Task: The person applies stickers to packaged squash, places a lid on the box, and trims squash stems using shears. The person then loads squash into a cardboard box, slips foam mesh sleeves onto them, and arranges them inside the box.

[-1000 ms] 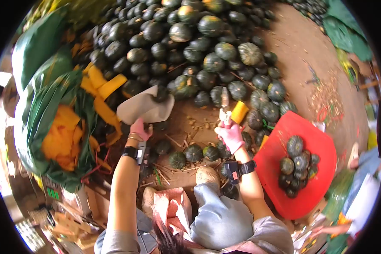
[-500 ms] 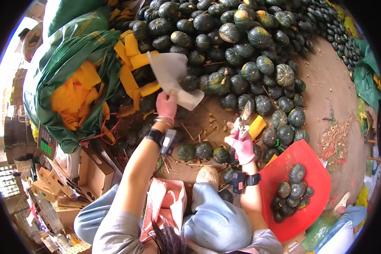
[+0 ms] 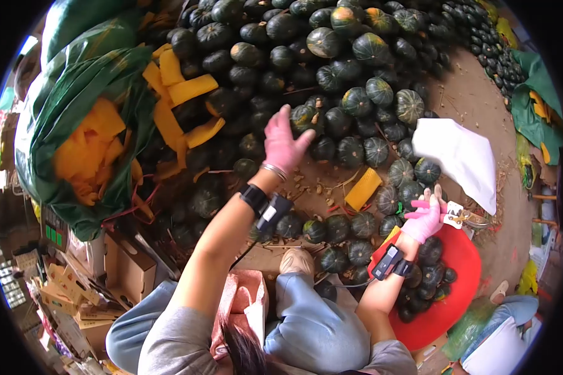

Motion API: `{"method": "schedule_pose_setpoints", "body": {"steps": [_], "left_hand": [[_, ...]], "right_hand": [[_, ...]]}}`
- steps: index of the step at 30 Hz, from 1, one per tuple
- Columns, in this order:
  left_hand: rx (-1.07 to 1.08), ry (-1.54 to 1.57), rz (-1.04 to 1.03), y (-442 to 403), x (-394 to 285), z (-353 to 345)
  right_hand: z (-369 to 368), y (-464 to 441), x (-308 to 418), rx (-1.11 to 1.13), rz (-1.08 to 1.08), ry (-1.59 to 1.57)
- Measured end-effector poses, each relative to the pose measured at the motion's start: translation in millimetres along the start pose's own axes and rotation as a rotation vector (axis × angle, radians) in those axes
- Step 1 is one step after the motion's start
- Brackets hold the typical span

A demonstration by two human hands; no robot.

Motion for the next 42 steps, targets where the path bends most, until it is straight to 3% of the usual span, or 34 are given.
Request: {"method": "schedule_pose_setpoints", "body": {"steps": [2, 4, 9, 10, 11, 12, 14, 15, 16, 17, 19, 20, 23, 24, 28, 30, 32, 34, 35, 36, 37, 38, 39, 40, 42], "left_hand": [[0.043, 0.006, 0.005, -23, 9, -4], [0.293, 0.005, 0.118, -43, 17, -12], [0.190, 0.113, -0.082, -23, 1, -27], [0.153, 0.116, -0.109, -16, 4, -33], [0.090, 0.180, -0.125, -10, 5, -33], [0.027, 0.242, -0.139, -2, 4, -32], [0.006, 0.295, -0.152, 20, -16, -20], [-0.074, 0.264, -0.492, 27, -29, -9], [-0.044, 0.249, -0.591, 38, -46, 4], [0.095, 0.231, -0.534, 54, -61, 17], [0.217, 0.387, -0.642, 72, -75, 30], [0.246, 0.499, -0.597, 80, -80, 37], [0.208, 0.980, -0.198, 110, -80, 33], [0.329, 1.100, -0.148, 112, -69, 40], [0.421, 1.142, -0.072, 126, -69, 57], [0.399, 0.972, 0.015, 130, -79, 69], [0.392, 0.987, 0.219, 138, -87, 73], [0.380, 1.252, 0.653, 144, -90, 77], [0.305, 1.409, 0.773, 148, -82, 72], [0.135, 1.632, 0.794, 155, -62, 59], [0.114, 1.741, 0.864, 154, -59, 69], [0.097, 1.753, 0.774, 158, -50, 74], [0.085, 1.789, 0.683, 159, -48, 83], [0.077, 1.819, 0.596, 161, -48, 92], [0.053, 1.898, 0.493, 161, -42, 104]], "right_hand": [[9, -5, -16, -0.126, 0.012, 0.149], [0, 2, -32, -0.217, 0.039, -0.009], [-30, 32, -45, 0.233, -0.130, 0.273], [-36, 26, -82, 0.313, 0.084, 0.129], [-46, 36, -88, 0.393, -0.075, 0.140], [-61, 47, -82, 0.498, -0.008, 0.143], [-76, 70, -45, 0.597, -0.240, 0.094], [-73, 67, -64, 0.637, -0.293, 0.025], [-73, 70, -64, 0.713, -0.330, -0.023], [-72, 73, -64, 0.789, -0.370, -0.068], [-73, 83, -35, 0.919, -0.395, -0.184], [-72, 84, -37, 0.915, -0.383, -0.299], [-59, 90, -42, 0.941, -0.468, -0.626], [-50, 87, -62, 0.957, -0.524, -0.591], [-41, 98, -64, 0.897, -0.586, -0.652], [-45, 107, -46, 0.811, -0.382, -0.416], [-52, 120, -30, 0.876, -0.232, -0.122], [-63, 138, -17, 1.005, 0.032, -0.004], [-65, 145, -5, 1.058, 0.055, -0.004], [-65, 140, 6, 1.151, -0.024, 0.003], [-65, 136, 17, 1.241, -0.102, 0.018], [-66, 131, 18, 1.320, -0.040, -0.010], [-65, 132, 11, 1.194, 0.014, 0.109], [-65, 128, 10, 1.165, 0.243, 0.330], [-62, 133, 10, 1.171, 0.411, 0.685]]}}
Point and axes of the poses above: each hand's wrist, its own y-axis away from the middle knuckle, its own z-axis out of the back of the hand, x = y × z, the point moved 1 cm from there along -y, towards the middle knuckle, and after that the axes turned 10 degrees about y, right-handed, at the moved point
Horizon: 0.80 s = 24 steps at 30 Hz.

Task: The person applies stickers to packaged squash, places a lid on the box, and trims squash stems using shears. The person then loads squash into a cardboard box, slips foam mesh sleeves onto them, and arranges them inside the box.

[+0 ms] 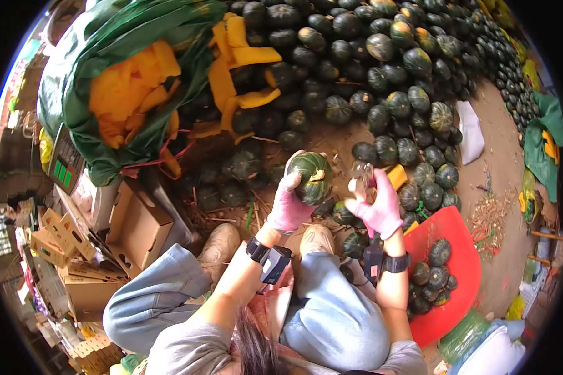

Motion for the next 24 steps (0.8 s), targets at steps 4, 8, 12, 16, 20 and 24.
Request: {"method": "schedule_pose_setpoints", "body": {"steps": [4, 8, 12, 16, 20, 24], "left_hand": [[0.065, 0.049, -0.024, 2, -22, -6], [0.060, 0.058, 0.157, 8, -44, -1], [0.055, 0.013, 0.281, 9, -51, 8], [0.094, 0.070, 0.374, 14, -54, 6], [0.007, 0.175, 0.473, 13, -53, 21], [-0.047, -0.031, 0.446, 13, -49, 34]], "right_hand": [[-18, 14, 8, -0.018, 0.162, 0.392], [-8, 9, 18, -0.153, 0.331, 0.562], [3, 8, 33, -0.154, 0.392, 0.643], [3, 4, 33, -0.138, 0.398, 0.709], [7, 3, 33, -0.099, 0.422, 0.774], [9, 2, 34, -0.036, 0.391, 0.852]]}}
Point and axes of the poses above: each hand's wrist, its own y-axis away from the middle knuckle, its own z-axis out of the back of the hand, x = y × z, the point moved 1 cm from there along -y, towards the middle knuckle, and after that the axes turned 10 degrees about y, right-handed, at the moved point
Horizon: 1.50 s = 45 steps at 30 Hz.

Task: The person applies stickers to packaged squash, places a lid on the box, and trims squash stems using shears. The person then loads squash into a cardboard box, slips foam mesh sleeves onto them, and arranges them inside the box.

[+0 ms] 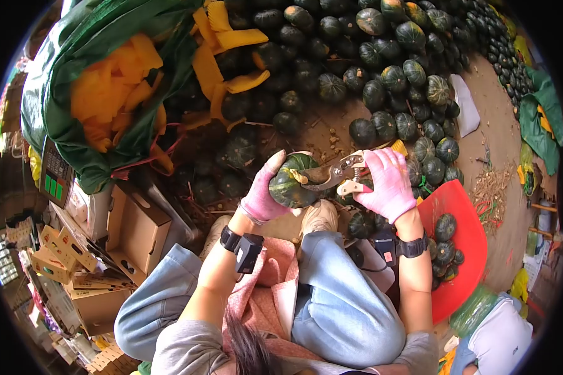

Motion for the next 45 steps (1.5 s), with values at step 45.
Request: {"method": "schedule_pose_setpoints", "body": {"steps": [45], "left_hand": [[-1.621, -1.350, -1.358, 275, -198, 143]], "right_hand": [[-145, -50, -105, -0.045, -0.788, -0.376]]}}
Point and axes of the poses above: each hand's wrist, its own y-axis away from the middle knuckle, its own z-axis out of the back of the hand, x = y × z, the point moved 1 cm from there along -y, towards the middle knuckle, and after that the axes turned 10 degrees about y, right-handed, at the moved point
